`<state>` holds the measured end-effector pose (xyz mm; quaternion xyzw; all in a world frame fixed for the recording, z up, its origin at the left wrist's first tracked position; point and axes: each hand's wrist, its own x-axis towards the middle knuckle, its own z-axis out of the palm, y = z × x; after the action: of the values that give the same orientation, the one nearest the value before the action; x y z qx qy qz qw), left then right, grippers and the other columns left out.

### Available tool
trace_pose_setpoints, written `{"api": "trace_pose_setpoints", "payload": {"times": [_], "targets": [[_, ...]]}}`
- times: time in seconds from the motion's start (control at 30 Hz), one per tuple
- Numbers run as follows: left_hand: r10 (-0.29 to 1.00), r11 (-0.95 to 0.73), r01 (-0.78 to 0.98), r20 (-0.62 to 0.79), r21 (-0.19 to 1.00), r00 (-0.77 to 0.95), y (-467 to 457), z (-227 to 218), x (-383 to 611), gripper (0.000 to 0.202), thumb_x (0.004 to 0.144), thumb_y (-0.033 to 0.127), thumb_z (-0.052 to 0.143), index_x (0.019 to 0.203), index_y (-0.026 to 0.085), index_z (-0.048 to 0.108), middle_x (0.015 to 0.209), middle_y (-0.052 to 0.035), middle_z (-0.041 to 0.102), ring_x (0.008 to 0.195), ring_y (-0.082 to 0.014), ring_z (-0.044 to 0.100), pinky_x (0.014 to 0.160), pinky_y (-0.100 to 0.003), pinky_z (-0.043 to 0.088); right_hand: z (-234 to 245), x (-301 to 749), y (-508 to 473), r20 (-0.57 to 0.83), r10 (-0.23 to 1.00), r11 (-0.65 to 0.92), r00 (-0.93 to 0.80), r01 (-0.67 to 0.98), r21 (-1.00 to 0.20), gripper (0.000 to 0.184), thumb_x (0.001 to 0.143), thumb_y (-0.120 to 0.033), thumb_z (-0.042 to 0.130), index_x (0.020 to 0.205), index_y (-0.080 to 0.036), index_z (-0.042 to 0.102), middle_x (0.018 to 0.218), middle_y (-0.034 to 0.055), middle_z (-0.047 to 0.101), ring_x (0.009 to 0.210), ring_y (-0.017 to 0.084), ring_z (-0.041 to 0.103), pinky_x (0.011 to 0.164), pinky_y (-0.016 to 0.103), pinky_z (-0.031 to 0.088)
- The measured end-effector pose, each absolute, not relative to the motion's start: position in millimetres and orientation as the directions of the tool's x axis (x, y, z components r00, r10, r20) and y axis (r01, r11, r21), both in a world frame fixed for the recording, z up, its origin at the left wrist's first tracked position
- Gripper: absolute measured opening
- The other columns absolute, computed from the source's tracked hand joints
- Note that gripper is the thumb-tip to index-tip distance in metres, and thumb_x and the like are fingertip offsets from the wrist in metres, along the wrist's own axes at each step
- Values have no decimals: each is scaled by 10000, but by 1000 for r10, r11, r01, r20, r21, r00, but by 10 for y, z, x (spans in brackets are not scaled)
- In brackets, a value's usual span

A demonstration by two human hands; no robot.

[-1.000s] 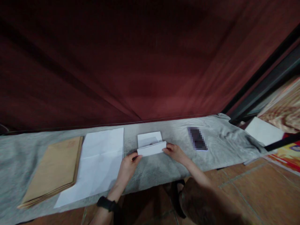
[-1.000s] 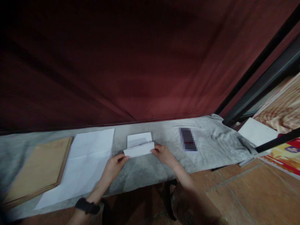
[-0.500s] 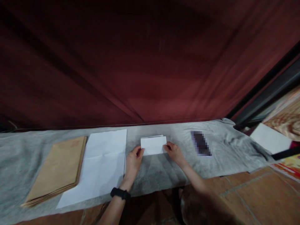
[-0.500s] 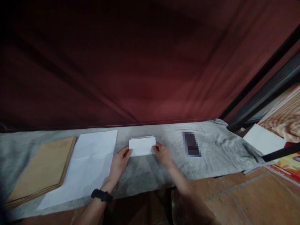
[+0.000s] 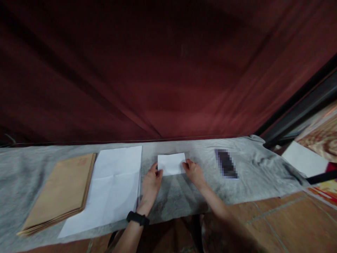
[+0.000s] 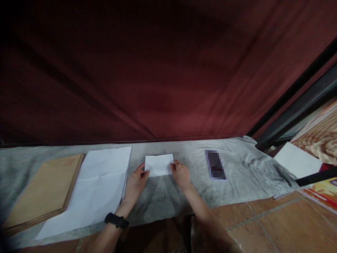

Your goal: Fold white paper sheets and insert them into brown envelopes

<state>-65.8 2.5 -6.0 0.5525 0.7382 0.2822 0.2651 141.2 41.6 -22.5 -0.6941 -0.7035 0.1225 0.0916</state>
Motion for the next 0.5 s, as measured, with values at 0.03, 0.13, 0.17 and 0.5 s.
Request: {"api": "trace_pose_setpoints", "payload": {"times": [0.03,0.13,0.17,0.5], "targets": [[963,239,676,-83,697,-255,18,-39,-642,416,944,245,557,1354,172,574,1035,-98,773,936,-235,730,779,-302,495,-216,1401,410,-38,999,3,-15,956,-293,292,1059,-371,404,1139,-203,629,960,100,762,883,225,732,721,289,480],[959,258,702,-88,664,-269,9,-2,-613,419,950,252,546,1362,180,569,1061,-99,770,961,-247,730,783,-307,496,-194,1371,404,-35,999,-7,-3,961,-275,304,1059,-363,398,1167,-192,625,958,113,760,887,231,734,730,293,491],[958,262,703,-89,661,-273,11,0,-612,421,949,253,546,1362,178,568,1059,-100,770,963,-248,729,783,-308,497,-187,1364,406,-39,999,-10,0,963,-269,302,1058,-362,401,1171,-194,624,961,114,760,892,231,735,734,292,494],[965,245,677,-109,694,-237,-11,-44,-757,388,921,231,561,1294,139,616,897,-86,768,836,-229,725,747,-310,508,-180,1333,353,-75,996,29,-49,969,-245,271,1047,-342,432,1131,-195,643,963,106,765,917,224,737,773,287,502]]}}
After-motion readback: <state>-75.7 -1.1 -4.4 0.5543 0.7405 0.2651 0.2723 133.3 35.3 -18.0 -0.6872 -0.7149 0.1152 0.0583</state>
